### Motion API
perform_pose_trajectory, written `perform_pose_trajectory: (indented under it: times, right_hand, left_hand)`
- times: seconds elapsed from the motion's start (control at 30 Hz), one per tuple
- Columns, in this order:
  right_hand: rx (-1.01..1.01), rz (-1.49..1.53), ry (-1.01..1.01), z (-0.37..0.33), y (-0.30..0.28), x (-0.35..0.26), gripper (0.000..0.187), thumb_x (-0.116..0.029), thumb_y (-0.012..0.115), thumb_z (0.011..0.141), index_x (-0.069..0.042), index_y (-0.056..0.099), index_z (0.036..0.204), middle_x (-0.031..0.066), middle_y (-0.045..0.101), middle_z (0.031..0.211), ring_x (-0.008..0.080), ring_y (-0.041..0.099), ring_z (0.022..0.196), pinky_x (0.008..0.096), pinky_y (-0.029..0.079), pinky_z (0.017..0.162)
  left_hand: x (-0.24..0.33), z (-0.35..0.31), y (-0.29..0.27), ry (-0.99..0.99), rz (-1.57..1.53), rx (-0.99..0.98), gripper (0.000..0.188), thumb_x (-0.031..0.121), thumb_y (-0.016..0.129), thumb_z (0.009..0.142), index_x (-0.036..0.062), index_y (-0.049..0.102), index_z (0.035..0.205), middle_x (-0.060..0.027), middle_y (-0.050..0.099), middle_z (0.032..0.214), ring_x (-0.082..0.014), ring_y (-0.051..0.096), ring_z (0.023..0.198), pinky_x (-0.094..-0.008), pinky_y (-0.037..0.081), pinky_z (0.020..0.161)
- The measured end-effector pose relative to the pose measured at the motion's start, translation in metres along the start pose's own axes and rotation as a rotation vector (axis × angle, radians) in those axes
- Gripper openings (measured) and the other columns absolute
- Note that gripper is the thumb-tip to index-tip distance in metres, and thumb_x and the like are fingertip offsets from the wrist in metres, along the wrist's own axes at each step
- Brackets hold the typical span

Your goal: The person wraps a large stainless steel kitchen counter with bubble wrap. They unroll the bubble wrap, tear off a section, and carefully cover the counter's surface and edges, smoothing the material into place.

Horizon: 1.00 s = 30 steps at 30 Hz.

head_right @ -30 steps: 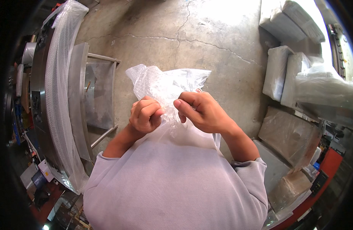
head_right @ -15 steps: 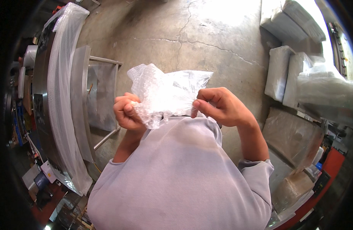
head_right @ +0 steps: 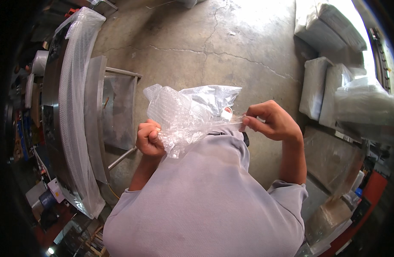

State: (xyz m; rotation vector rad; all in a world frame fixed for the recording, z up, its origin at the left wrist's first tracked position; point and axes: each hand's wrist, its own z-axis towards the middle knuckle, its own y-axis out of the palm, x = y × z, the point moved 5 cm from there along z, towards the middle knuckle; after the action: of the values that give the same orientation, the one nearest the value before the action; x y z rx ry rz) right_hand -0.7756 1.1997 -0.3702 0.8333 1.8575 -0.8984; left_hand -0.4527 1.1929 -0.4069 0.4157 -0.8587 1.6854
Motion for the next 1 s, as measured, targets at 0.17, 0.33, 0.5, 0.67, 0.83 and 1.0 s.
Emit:
perform_pose_trajectory:
  times: [0.17,0.33,0.5,0.67,0.83,1.0]
  right_hand:
    - [0.052,0.115,-0.072,0.001,-0.001,-0.005,0.032,-0.017,0.061,0.098,0.002,0.059,0.072,0.0081,0.063,0.066,0.0154,0.062,0.065,0.0357,0.052,0.081]
    - [0.063,0.269,-0.501,0.018,0.016,-0.041,0.032,-0.014,0.06,0.093,-0.004,0.053,0.064,0.0061,0.05,0.06,0.026,0.067,0.085,0.0551,0.049,0.1]
    - [0.014,0.339,-0.703,0.024,0.02,-0.062,0.034,-0.013,0.061,0.091,-0.004,0.052,0.06,0.007,0.051,0.057,0.0291,0.068,0.076,0.0558,0.052,0.096]
    - [0.034,0.49,-0.826,0.009,0.007,-0.063,0.035,-0.013,0.062,0.09,-0.004,0.051,0.058,0.0094,0.052,0.054,0.0306,0.069,0.068,0.0578,0.057,0.087]
    - [0.175,0.614,-0.761,-0.006,-0.007,-0.039,0.039,-0.014,0.061,0.094,-0.004,0.048,0.058,0.0117,0.054,0.056,0.0295,0.071,0.073,0.0614,0.057,0.088]
    - [0.257,0.968,-0.742,-0.005,0.011,-0.008,0.038,-0.016,0.057,0.098,-0.006,0.046,0.062,0.0096,0.053,0.059,0.0271,0.069,0.078,0.0649,0.053,0.095]
  left_hand:
    - [0.005,0.015,0.005,-0.13,0.224,-0.1,0.02,0.02,0.057,0.104,0.0032,0.055,0.093,-0.0087,0.056,0.077,-0.0208,0.057,0.057,-0.033,0.047,0.052]
    - [0.005,0.053,0.014,-0.394,0.135,-0.392,0.037,0.043,0.057,0.101,0.0062,0.062,0.1,-0.0143,0.064,0.101,-0.0281,0.062,0.086,-0.0419,0.049,0.075]
    - [0.025,0.074,0.066,-0.041,-0.125,-0.622,0.069,0.062,0.052,0.098,0.0037,0.059,0.134,-0.0166,0.063,0.13,-0.0315,0.059,0.118,-0.0473,0.027,0.115]
    - [0.023,0.065,0.085,-0.131,-0.52,-0.834,0.03,0.019,0.074,0.092,0.0007,0.07,0.115,-0.0109,0.073,0.1,-0.0279,0.068,0.094,-0.0425,0.05,0.095]
    - [0.042,0.07,0.061,0.037,-0.435,-0.418,0.024,0.002,0.081,0.081,0.002,0.073,0.104,-0.0084,0.07,0.088,-0.0162,0.067,0.068,-0.0284,0.055,0.058]
    - [0.065,0.068,0.054,0.191,-0.331,-0.222,0.023,0.003,0.079,0.082,0.0028,0.071,0.103,-0.0058,0.067,0.086,-0.0144,0.065,0.064,-0.0272,0.053,0.052]
